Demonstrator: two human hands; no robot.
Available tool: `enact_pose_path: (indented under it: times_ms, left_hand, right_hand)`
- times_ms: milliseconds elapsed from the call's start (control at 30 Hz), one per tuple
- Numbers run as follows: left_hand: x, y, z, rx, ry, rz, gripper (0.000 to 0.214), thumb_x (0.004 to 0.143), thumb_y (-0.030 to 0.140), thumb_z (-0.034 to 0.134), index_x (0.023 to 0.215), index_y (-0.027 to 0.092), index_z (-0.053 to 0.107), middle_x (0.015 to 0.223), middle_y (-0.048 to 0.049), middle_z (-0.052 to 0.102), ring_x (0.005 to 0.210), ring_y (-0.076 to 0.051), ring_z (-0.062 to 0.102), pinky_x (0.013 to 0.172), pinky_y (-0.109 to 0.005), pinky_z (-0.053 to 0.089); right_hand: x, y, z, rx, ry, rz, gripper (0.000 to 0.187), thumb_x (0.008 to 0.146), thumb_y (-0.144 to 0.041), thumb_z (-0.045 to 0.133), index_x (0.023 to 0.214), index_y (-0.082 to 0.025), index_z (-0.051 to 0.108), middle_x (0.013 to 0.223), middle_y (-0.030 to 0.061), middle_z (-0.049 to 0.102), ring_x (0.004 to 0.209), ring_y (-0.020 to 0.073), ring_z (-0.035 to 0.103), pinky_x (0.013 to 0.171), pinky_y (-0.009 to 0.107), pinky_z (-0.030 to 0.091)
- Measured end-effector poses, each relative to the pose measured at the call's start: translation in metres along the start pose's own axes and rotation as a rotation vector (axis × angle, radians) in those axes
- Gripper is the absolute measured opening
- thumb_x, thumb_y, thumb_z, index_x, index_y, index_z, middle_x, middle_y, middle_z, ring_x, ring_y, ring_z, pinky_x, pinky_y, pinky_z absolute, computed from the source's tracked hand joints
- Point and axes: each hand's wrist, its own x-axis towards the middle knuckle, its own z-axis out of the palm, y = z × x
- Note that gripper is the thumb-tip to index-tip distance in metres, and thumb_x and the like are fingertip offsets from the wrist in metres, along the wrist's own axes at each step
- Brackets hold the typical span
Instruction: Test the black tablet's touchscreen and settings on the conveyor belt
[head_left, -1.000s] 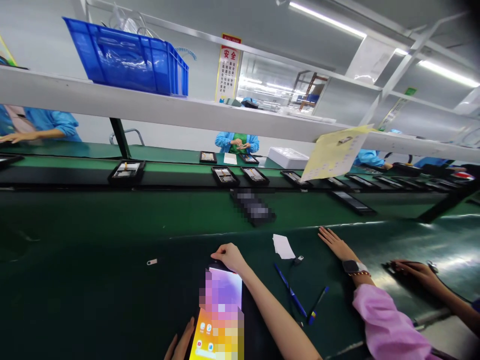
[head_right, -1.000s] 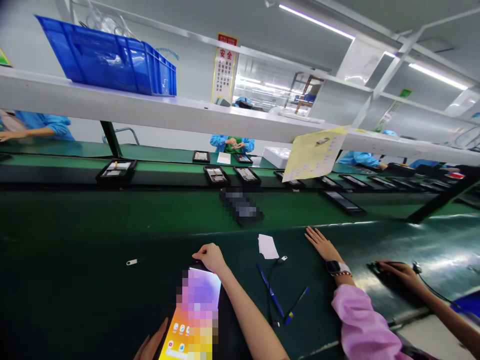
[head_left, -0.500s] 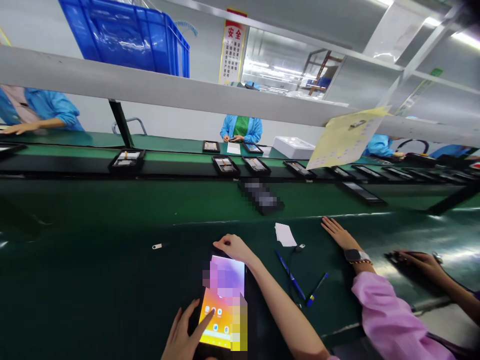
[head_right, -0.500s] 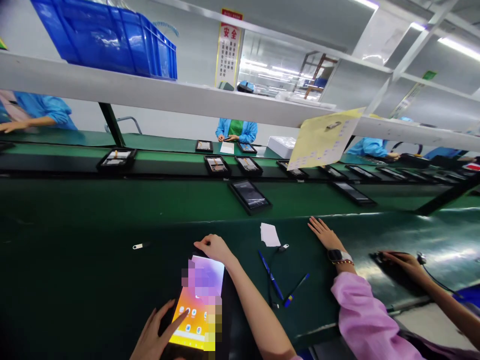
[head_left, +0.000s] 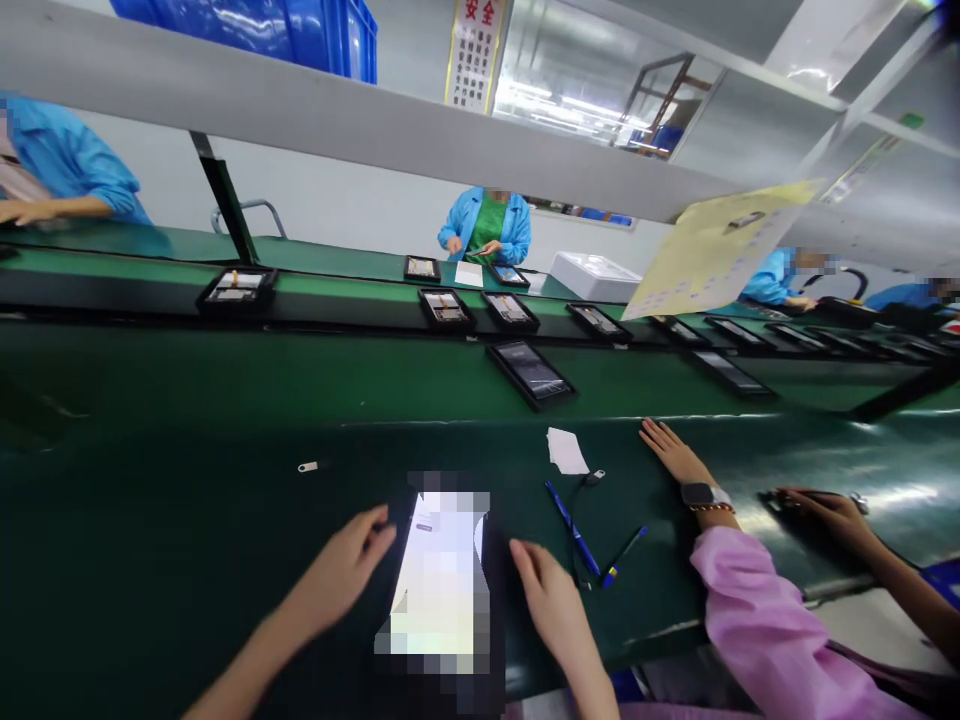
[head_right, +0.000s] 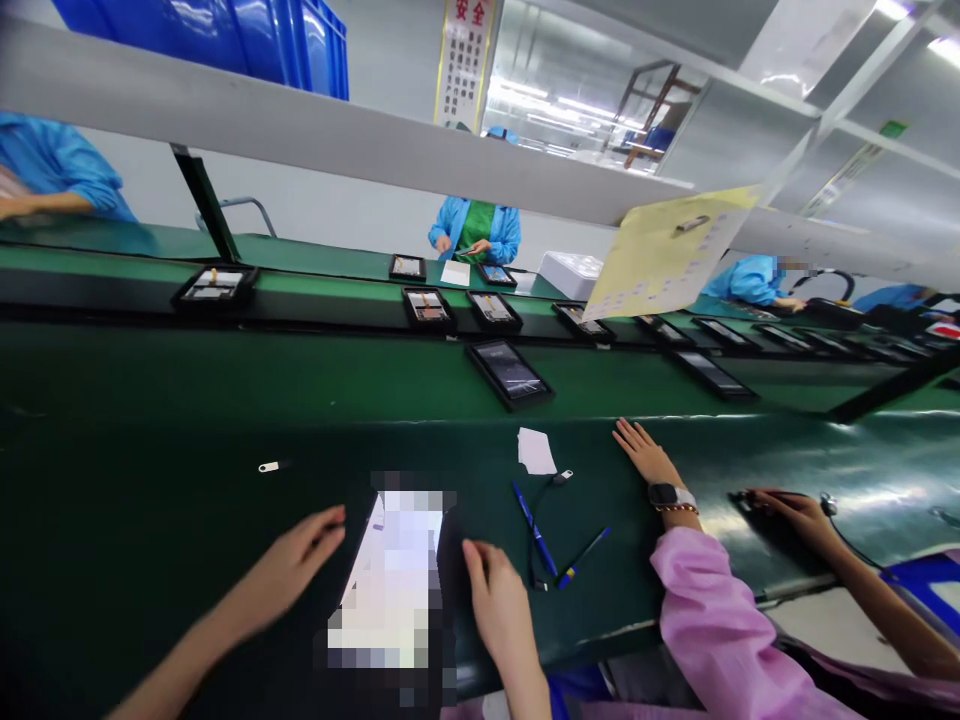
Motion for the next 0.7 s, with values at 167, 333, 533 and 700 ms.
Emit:
enact_pose_path:
  times_ms: [167, 333, 533, 700]
  left_hand:
    - [0.091, 0.041, -0.008, -0.145, -0.128, -0.006, 0.061, 0.090, 0.052, 0.036, 0.095, -0.002, 0.065, 0.083, -0.0087, 0.064, 0.074, -0.017, 0.061, 0.060, -0.020, 0.042]
    - [0.100, 0.036, 0.006, -0.335, -0.224, -0.024, 0.053, 0.086, 0.059, 0.048, 0.082, 0.008, 0.062, 0.071, -0.0037, 0.062, 0.067, -0.014, 0.057, 0.059, -0.020, 0.039]
    - [0.088, 0.014, -0.005, -0.610, -0.283, -0.138, 0.044, 0.079, 0.055, 0.063, 0.090, 0.013, 0.055, 0.068, 0.0000, 0.058, 0.059, -0.013, 0.053, 0.053, -0.022, 0.038]
    - [0.091, 0.006, -0.007, -0.745, -0.305, -0.210, 0.034, 0.073, 0.033, 0.073, 0.094, 0.011, 0.058, 0.070, -0.0015, 0.060, 0.062, -0.014, 0.057, 0.054, -0.023, 0.041]
  right_hand:
    - [-0.039, 0.007, 0.022, 0.059, 0.048, -0.038, 0.060, 0.094, -0.057, 0.037, 0.118, -0.011, 0.065, 0.100, 0.0142, 0.068, 0.094, 0.0225, 0.068, 0.081, 0.031, 0.055]
    - [-0.033, 0.003, 0.028, 0.100, 0.055, -0.082, 0.053, 0.095, -0.051, 0.041, 0.122, -0.011, 0.064, 0.095, 0.0108, 0.065, 0.092, 0.0177, 0.066, 0.082, 0.025, 0.055]
    - [-0.045, -0.001, 0.005, 0.054, -0.031, -0.241, 0.045, 0.096, -0.039, 0.045, 0.136, -0.020, 0.051, 0.115, 0.0101, 0.060, 0.104, 0.0164, 0.063, 0.086, 0.025, 0.055]
    - [-0.075, -0.013, -0.020, -0.167, -0.194, -0.799, 0.038, 0.090, -0.030, 0.058, 0.127, -0.021, 0.055, 0.102, 0.0111, 0.063, 0.095, 0.0207, 0.063, 0.078, 0.031, 0.057]
